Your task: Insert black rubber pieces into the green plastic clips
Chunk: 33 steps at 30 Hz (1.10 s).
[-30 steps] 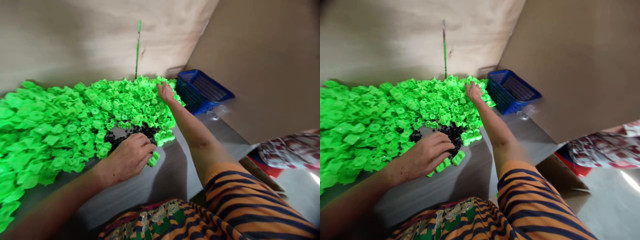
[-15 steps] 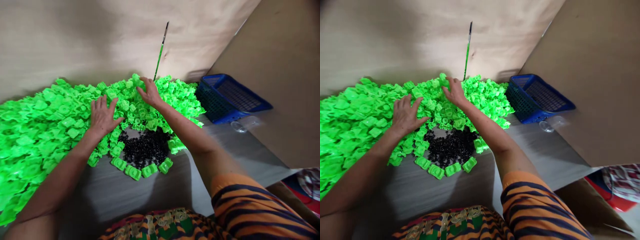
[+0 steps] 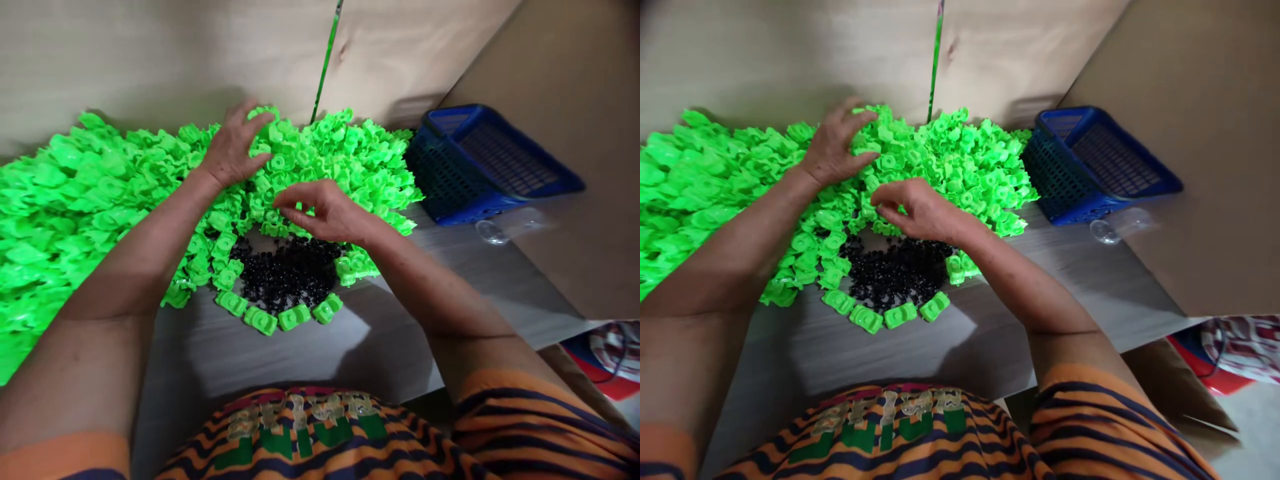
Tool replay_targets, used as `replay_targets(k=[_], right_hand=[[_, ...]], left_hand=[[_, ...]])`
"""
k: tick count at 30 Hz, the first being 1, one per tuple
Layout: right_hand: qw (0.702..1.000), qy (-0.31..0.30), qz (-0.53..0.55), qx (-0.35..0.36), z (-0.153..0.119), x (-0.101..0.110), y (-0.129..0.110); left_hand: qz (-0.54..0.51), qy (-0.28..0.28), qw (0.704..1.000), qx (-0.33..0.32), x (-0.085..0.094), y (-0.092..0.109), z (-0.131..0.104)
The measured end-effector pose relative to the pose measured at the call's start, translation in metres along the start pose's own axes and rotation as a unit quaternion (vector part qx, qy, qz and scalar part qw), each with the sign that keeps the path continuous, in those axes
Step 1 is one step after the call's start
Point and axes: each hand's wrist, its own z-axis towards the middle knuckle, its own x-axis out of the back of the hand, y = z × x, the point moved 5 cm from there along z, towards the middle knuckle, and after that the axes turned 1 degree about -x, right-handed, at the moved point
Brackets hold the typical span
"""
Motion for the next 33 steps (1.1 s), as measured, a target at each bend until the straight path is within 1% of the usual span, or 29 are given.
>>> replay_targets(k=[1, 2, 3, 4, 5, 7, 9, 10, 12, 13, 14, 16, 18, 19, 21, 24, 26, 28, 30, 31, 33], right_hand=[[1.000, -0.020, -0.004, 0.011, -0.005, -0.007, 0.000], [0.999, -0.029, -0.008, 0.017, -0.009, -0.013, 0.001], [0.999, -0.025, -0.012, 0.017, -0.012, -0.017, 0.003], [1.000, -0.017, -0.013, 0.016, -0.013, -0.020, 0.006], [1.000, -0.009, -0.009, 0.015, -0.013, -0.023, 0.007], [1.000, -0.007, 0.008, 0.020, -0.012, -0.027, 0.004], [0.999, -0.025, 0.023, 0.039, -0.010, -0.032, -0.007], [0.998, -0.040, 0.025, 0.050, -0.009, -0.036, -0.015], [0.995, -0.068, 0.013, 0.066, -0.004, -0.044, -0.030], [0.994, -0.082, 0.000, 0.071, -0.002, -0.049, -0.037], [0.993, -0.096, -0.017, 0.073, 0.001, -0.053, -0.042], [0.988, -0.126, -0.054, 0.070, 0.005, -0.062, -0.049], [0.983, -0.151, -0.090, 0.057, 0.007, -0.066, -0.048], [0.981, -0.153, -0.108, 0.044, 0.007, -0.064, -0.045], [0.980, -0.130, -0.147, 0.005, 0.005, -0.056, -0.035], [0.973, -0.087, -0.202, -0.066, 0.001, -0.039, -0.017], [0.966, -0.095, -0.222, -0.095, -0.001, -0.035, -0.007], [0.961, -0.120, -0.228, -0.105, -0.001, -0.037, -0.001], [0.960, -0.134, -0.226, -0.098, 0.000, -0.041, 0.002], [0.961, -0.135, -0.224, -0.093, 0.000, -0.044, 0.004], [0.962, -0.129, -0.226, -0.086, 0.000, -0.047, 0.005]], left_hand=[[0.004, 0.025, 1.000, -0.001, 0.010, 0.006, -0.006], [0.013, 0.046, 0.999, -0.010, 0.022, 0.013, -0.017], [0.021, 0.060, 0.998, -0.023, 0.033, 0.020, -0.033], [0.033, 0.057, 0.997, -0.035, 0.043, 0.025, -0.053], [0.047, 0.039, 0.997, -0.047, 0.051, 0.029, -0.077], [0.081, 0.005, 0.995, -0.058, 0.062, 0.033, -0.128], [0.105, -0.022, 0.993, -0.047, 0.064, 0.031, -0.177], [0.110, -0.033, 0.993, -0.038, 0.062, 0.031, -0.198], [0.113, -0.080, 0.990, -0.010, 0.050, 0.032, -0.229], [0.117, -0.100, 0.988, 0.003, 0.043, 0.035, -0.239], [0.131, -0.114, 0.985, 0.017, 0.037, 0.039, -0.245], [0.158, -0.129, 0.978, 0.033, 0.026, 0.049, -0.247], [0.173, -0.144, 0.974, 0.027, 0.018, 0.061, -0.240], [0.180, -0.149, 0.972, 0.024, 0.015, 0.065, -0.235], [0.192, -0.165, 0.967, 0.025, 0.012, 0.070, -0.226], [0.202, -0.202, 0.958, 0.033, 0.007, 0.072, -0.217], [0.204, -0.213, 0.955, 0.032, 0.002, 0.072, -0.214], [0.206, -0.205, 0.956, 0.031, -0.001, 0.072, -0.212], [0.199, -0.182, 0.962, 0.030, -0.001, 0.070, -0.211], [0.185, -0.163, 0.969, 0.026, 0.001, 0.069, -0.210], [0.135, -0.096, 0.986, 0.008, 0.015, 0.069, -0.204]])
